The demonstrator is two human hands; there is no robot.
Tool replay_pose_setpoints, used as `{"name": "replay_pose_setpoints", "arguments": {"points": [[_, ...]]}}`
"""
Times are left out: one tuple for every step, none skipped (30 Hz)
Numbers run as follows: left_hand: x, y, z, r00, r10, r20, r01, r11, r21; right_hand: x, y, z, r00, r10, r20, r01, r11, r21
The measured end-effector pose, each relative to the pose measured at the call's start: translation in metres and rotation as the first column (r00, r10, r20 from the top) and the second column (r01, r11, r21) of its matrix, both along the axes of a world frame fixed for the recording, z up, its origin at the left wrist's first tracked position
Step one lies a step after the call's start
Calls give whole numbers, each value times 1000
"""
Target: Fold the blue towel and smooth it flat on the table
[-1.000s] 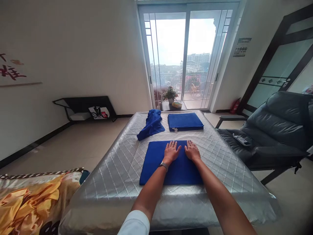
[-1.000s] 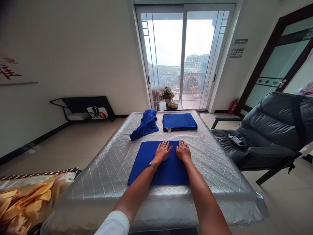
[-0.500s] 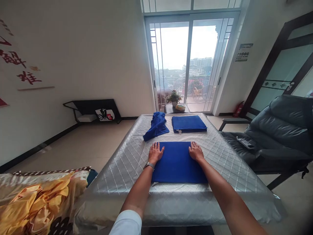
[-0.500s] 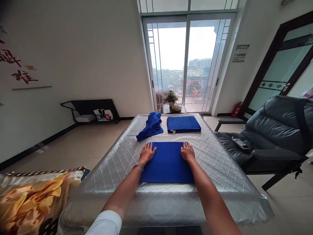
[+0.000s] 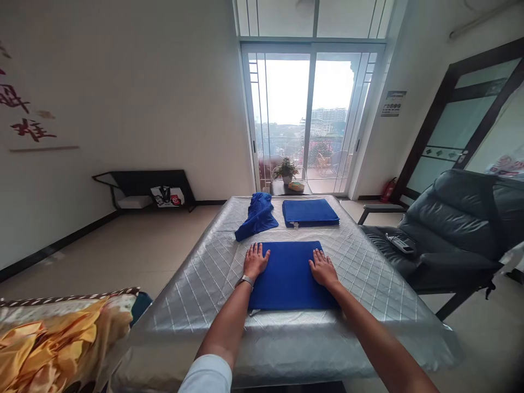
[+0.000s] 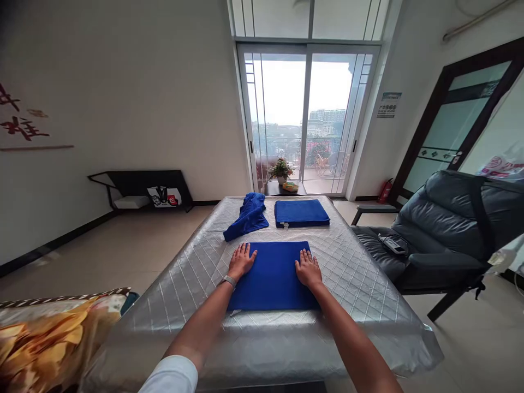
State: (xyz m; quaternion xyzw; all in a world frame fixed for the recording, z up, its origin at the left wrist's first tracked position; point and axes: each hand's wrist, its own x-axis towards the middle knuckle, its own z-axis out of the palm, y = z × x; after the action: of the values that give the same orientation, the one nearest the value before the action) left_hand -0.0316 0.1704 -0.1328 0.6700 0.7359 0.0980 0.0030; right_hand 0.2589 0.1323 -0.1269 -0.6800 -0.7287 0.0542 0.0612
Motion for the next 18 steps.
{"name": "replay_pose_setpoints", "arguments": {"points": [[0,0,2,1000,2,-9,-2,1000,-9,0,0,-1,1000,-4,-7,4,1000,3],[0,1,5,1000,6,-18,-6,1000,-15,0,-1,-1,1000,-4,-12,4,1000,5],[1,2,8,1000,14,-26,-14,1000,-19,0,-1,0,1000,-4,-17,4,1000,7],[4,3,12,999,29,-32,-30,999,-19,-1,-1,0,1000,-4,-21,4,1000,8],[8,4,16,998,51,-38,-51,999,-15,-1,-1,1,1000,-5,-26,5,1000,8],[15,5,20,997,68,-43,-68,998,-1,-1,-1,2,1000,-4,-31,4,1000,7],[25,5,23,996,72,-47,-71,997,24,-2,-1,2,999,-3,-36,3,1000,6],[38,4,26,998,49,-48,-47,998,53,-2,-2,3,999,-3,-40,4,1000,3],[54,1,27,999,-2,-45,5,997,81,-2,-2,3,999,-3,-44,4,1000,2],[73,-3,27,996,-81,-38,84,991,108,-2,-2,3,999,-4,-46,4,1000,0],[93,-8,26,983,-182,-27,184,975,123,-1,-2,3,999,-6,-46,6,1000,-1],[114,-14,24,963,-270,-9,269,955,127,0,-2,2,999,-4,-41,4,1000,-1],[133,-21,20,932,-362,0,359,924,131,1,-2,1,999,4,-33,-4,1000,1],[151,-28,16,904,-428,10,424,897,128,3,-3,1,1000,19,-22,-19,1000,3],[165,-35,13,886,-463,23,457,881,122,4,-3,0,999,36,-11,-36,999,5],[175,-41,9,878,-477,35,471,875,114,5,-3,0,999,52,-1,-52,999,8],[181,-45,7,879,-474,46,468,878,103,6,-4,-1,998,63,4,-63,998,15],[182,-49,5,885,-462,54,457,885,92,6,-4,0,998,66,4,-66,998,21]]}}
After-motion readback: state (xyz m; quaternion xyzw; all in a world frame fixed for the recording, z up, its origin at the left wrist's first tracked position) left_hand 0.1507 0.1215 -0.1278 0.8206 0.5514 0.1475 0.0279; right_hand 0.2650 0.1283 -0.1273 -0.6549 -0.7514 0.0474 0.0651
